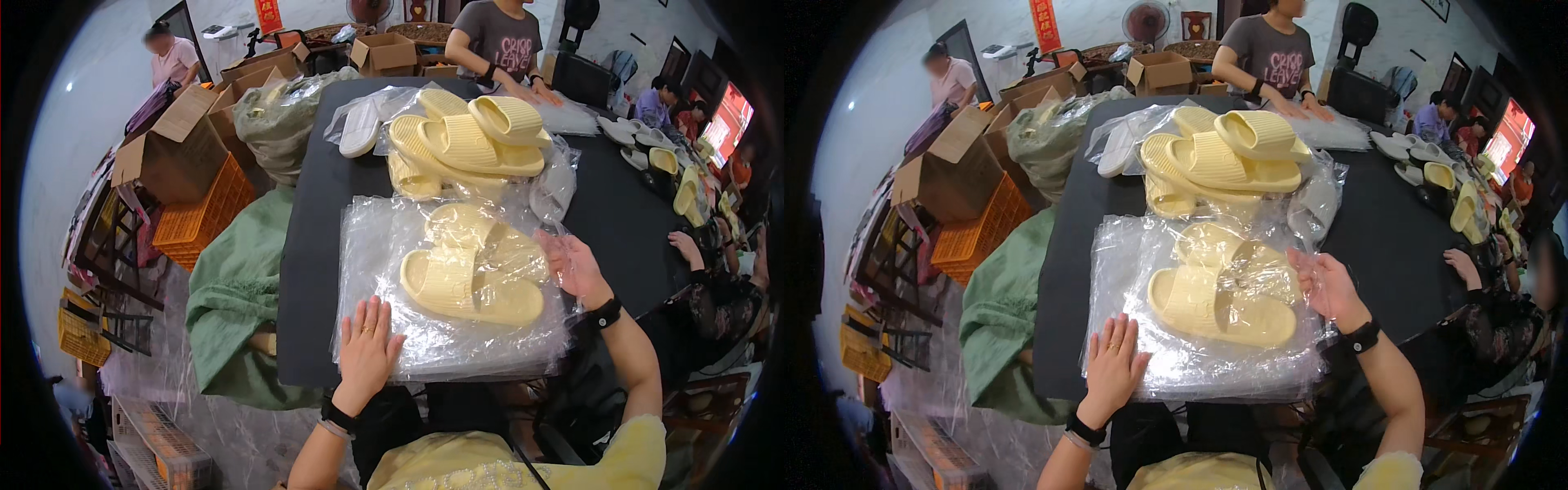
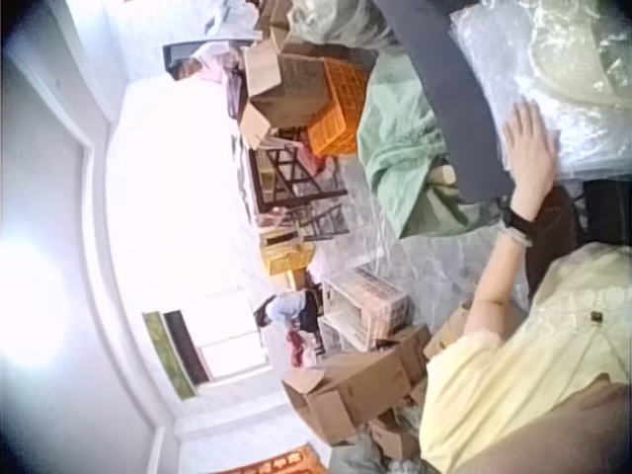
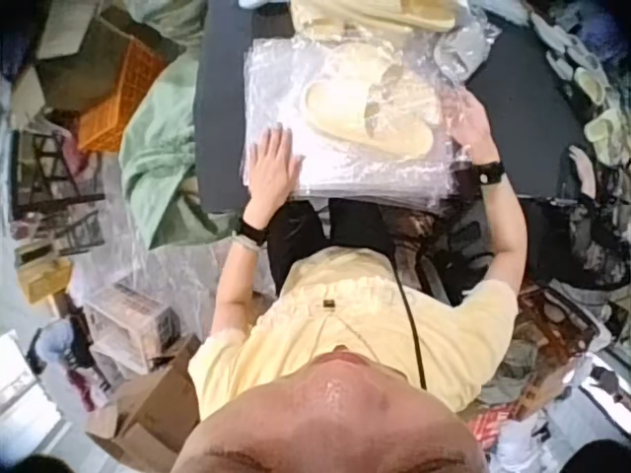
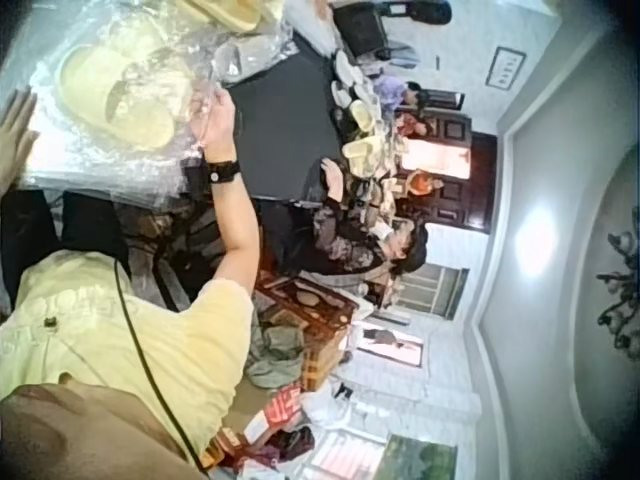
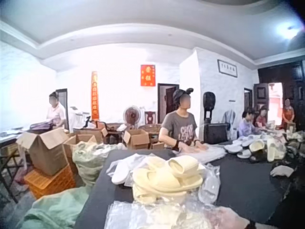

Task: Packaging finished slippers into plastic bags and organizing them.

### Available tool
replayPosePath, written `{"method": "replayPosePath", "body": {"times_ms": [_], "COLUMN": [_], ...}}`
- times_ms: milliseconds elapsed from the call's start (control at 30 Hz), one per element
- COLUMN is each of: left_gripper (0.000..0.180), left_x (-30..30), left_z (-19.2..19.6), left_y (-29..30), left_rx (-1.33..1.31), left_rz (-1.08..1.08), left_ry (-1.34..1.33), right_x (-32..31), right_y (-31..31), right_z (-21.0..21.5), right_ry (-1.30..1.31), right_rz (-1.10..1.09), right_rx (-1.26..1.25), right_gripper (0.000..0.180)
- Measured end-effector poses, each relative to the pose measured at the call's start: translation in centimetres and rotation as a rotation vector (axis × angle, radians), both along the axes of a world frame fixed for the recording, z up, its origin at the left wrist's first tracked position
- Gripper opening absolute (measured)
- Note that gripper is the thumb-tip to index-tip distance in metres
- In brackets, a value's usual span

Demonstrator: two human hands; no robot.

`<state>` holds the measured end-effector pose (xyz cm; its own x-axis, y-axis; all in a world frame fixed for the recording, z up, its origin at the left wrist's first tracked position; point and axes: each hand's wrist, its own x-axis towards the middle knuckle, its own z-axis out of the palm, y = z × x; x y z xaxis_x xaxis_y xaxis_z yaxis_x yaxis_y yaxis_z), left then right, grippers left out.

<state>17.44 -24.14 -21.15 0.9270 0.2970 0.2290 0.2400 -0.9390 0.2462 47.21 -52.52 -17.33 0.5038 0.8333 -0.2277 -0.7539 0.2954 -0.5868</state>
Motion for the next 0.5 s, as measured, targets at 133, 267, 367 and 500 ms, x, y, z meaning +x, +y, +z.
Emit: {"method": "replayPosePath", "body": {"times_ms": [133, 267, 367, 500], "left_gripper": [0.055, 0.059, 0.062, 0.065], "left_x": [-0.5, -0.1, -0.2, 0.0], "left_z": [-0.3, 0.1, 0.0, 0.0], "left_y": [0.2, -0.1, -0.1, -0.3], "left_rx": [-0.018, -0.026, -0.017, -0.027], "left_rz": [0.033, 0.032, 0.027, 0.026], "left_ry": [-0.056, -0.072, -0.078, -0.076], "right_x": [-1.3, -0.5, -2.7, -1.4], "right_y": [3.6, 6.5, 8.3, 6.6], "right_z": [0.5, 0.3, -1.3, -2.9], "right_ry": [-1.01, -2.572, -2.158, -1.965], "right_rz": [0.032, 0.076, 0.099, 0.096], "right_rx": [-0.466, -0.003, -0.367, -0.524], "right_gripper": [0.032, 0.022, 0.021, 0.019]}}
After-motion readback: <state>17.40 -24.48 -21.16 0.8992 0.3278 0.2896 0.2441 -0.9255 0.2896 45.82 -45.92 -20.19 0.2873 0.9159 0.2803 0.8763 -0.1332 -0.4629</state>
